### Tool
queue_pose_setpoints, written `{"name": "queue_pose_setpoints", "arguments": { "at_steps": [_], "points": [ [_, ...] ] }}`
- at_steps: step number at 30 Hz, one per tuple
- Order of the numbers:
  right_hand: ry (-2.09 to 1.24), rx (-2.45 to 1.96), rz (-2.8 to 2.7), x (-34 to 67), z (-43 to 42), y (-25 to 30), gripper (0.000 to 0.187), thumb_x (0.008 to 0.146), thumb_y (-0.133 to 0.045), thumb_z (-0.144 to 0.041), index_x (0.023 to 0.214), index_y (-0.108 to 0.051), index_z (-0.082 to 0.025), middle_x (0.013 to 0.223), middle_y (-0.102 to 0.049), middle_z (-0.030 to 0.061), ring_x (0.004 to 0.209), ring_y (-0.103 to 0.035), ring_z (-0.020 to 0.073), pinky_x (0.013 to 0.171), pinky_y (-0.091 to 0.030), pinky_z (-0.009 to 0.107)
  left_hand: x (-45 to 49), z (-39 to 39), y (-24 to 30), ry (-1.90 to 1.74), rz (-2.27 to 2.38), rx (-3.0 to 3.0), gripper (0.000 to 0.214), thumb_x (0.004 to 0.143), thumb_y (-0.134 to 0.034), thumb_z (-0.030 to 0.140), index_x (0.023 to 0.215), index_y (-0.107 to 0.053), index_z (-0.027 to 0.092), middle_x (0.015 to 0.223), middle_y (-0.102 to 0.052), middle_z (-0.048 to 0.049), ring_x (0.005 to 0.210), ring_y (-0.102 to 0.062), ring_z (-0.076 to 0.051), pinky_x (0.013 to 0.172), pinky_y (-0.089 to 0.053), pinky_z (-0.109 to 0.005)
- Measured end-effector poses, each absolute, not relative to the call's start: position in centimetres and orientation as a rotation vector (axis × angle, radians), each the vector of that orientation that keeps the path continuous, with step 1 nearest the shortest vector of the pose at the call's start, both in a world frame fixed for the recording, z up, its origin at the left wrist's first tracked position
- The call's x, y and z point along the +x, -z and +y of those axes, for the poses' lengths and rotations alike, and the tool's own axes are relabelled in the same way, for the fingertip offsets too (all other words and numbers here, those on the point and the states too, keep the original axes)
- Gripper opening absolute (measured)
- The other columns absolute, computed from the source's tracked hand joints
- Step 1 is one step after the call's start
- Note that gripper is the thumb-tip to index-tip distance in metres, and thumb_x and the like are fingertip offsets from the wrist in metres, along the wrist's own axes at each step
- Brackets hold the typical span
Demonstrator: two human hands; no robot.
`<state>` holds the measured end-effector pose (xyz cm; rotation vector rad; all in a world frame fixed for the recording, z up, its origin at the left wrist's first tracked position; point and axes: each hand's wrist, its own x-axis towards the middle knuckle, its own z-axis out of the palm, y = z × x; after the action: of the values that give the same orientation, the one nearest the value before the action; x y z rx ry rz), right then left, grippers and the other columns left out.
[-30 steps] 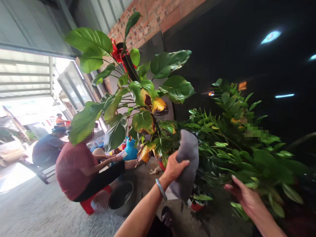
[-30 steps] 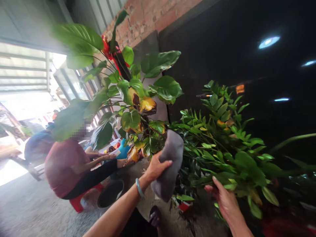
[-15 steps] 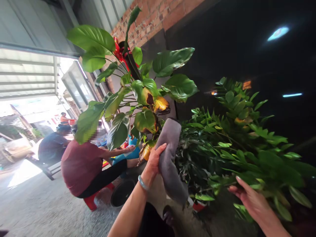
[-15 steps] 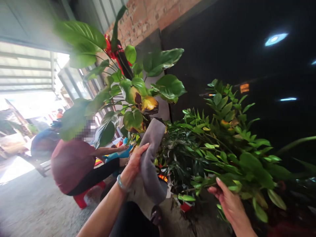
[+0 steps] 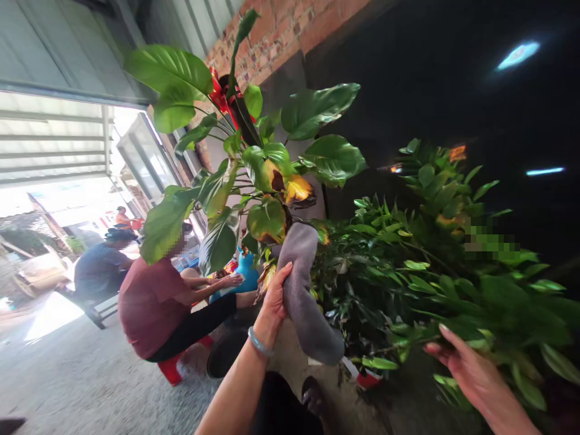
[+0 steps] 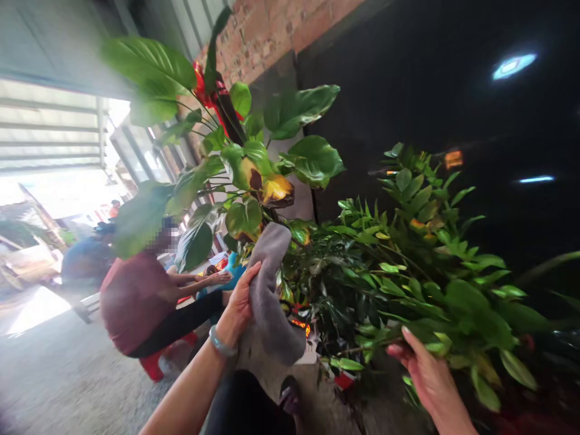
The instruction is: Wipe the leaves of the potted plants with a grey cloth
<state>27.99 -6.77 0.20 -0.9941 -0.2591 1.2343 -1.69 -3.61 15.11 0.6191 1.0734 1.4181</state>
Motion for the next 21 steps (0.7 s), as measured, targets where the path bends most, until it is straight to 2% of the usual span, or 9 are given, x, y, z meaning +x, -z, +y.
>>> {"name": "queue_pose_setpoints", "arguments": {
  "at_steps": [3, 6, 10, 13, 17, 19, 21],
  "points": [
    [-1.235, -0.963, -0.218, 27.7, -6.8, -0.7, 0.046, 0.029, -0.091, -0.025, 0.064, -0.061, -0.022, 0.047, -0.064, -0.0071, 0.037, -0.060, 0.0157, 0.042, -0.057, 0.026, -0.3, -2.7, -13.7, -1.410, 1.170, 0.630, 0.010, 0.076, -0.069, 0.025, 0.075, -0.065, 0.016, 0.052, -0.064, 0.0013, 0.041, -0.056, -0.013, 0.051, -0.051, -0.026],
    [-1.245, -0.966, -0.222, 27.7, -7.2, -1.3, 0.044, 0.029, -0.090, -0.022, 0.062, -0.062, -0.021, 0.046, -0.064, -0.0065, 0.036, -0.060, 0.0155, 0.041, -0.056, 0.025, 0.5, -4.3, -9.0, -1.064, 1.379, 0.686, 0.011, 0.073, -0.071, 0.022, 0.066, -0.067, 0.015, 0.052, -0.066, -0.0025, 0.046, -0.059, -0.016, 0.051, -0.051, -0.028],
    [-1.237, -0.947, -0.210, 28.2, -7.6, -1.7, 0.048, 0.024, -0.089, -0.018, 0.064, -0.062, -0.021, 0.050, -0.066, -0.0082, 0.036, -0.059, 0.0137, 0.039, -0.056, 0.022, -0.6, -8.3, -5.0, -0.844, 1.394, 0.706, 0.013, 0.060, -0.079, 0.021, 0.064, -0.070, 0.012, 0.054, -0.068, -0.0057, 0.049, -0.061, -0.018, 0.052, -0.050, -0.029],
    [-1.257, -0.963, -0.190, 28.6, -7.6, -1.4, 0.047, 0.025, -0.088, -0.017, 0.065, -0.063, -0.020, 0.052, -0.067, -0.0088, 0.037, -0.060, 0.0135, 0.040, -0.057, 0.022, -2.1, -9.3, -7.3, -0.952, 1.280, 0.735, 0.024, 0.054, -0.083, 0.025, 0.071, -0.071, 0.013, 0.059, -0.071, -0.0044, 0.051, -0.063, -0.018, 0.053, -0.051, -0.028],
    [-1.262, -0.952, -0.191, 28.5, -7.3, -1.2, 0.046, 0.027, -0.087, -0.017, 0.066, -0.062, -0.022, 0.052, -0.067, -0.0100, 0.037, -0.060, 0.0136, 0.039, -0.057, 0.022, -2.7, -7.1, -12.7, -1.331, 1.220, 0.686, 0.025, 0.061, -0.080, 0.025, 0.080, -0.067, 0.016, 0.062, -0.070, -0.0005, 0.049, -0.062, -0.015, 0.052, -0.052, -0.026],
    [-1.244, -0.941, -0.189, 28.1, -7.2, -1.4, 0.046, 0.028, -0.087, -0.016, 0.066, -0.061, -0.023, 0.052, -0.066, -0.0110, 0.036, -0.059, 0.0133, 0.038, -0.057, 0.022, -2.1, -5.8, -13.4, -1.431, 1.217, 0.686, 0.024, 0.064, -0.079, 0.026, 0.081, -0.065, 0.016, 0.061, -0.069, 0.0006, 0.048, -0.061, -0.014, 0.051, -0.052, -0.025],
    [-1.229, -0.927, -0.191, 27.7, -7.2, -1.6, 0.048, 0.028, -0.086, -0.016, 0.067, -0.061, -0.023, 0.051, -0.066, -0.0117, 0.035, -0.059, 0.0127, 0.037, -0.056, 0.022, -1.1, -5.5, -12.0, -1.362, 1.246, 0.706, 0.025, 0.062, -0.081, 0.027, 0.077, -0.065, 0.016, 0.058, -0.067, 0.0005, 0.048, -0.061, -0.014, 0.050, -0.050, -0.025]
  ]
}}
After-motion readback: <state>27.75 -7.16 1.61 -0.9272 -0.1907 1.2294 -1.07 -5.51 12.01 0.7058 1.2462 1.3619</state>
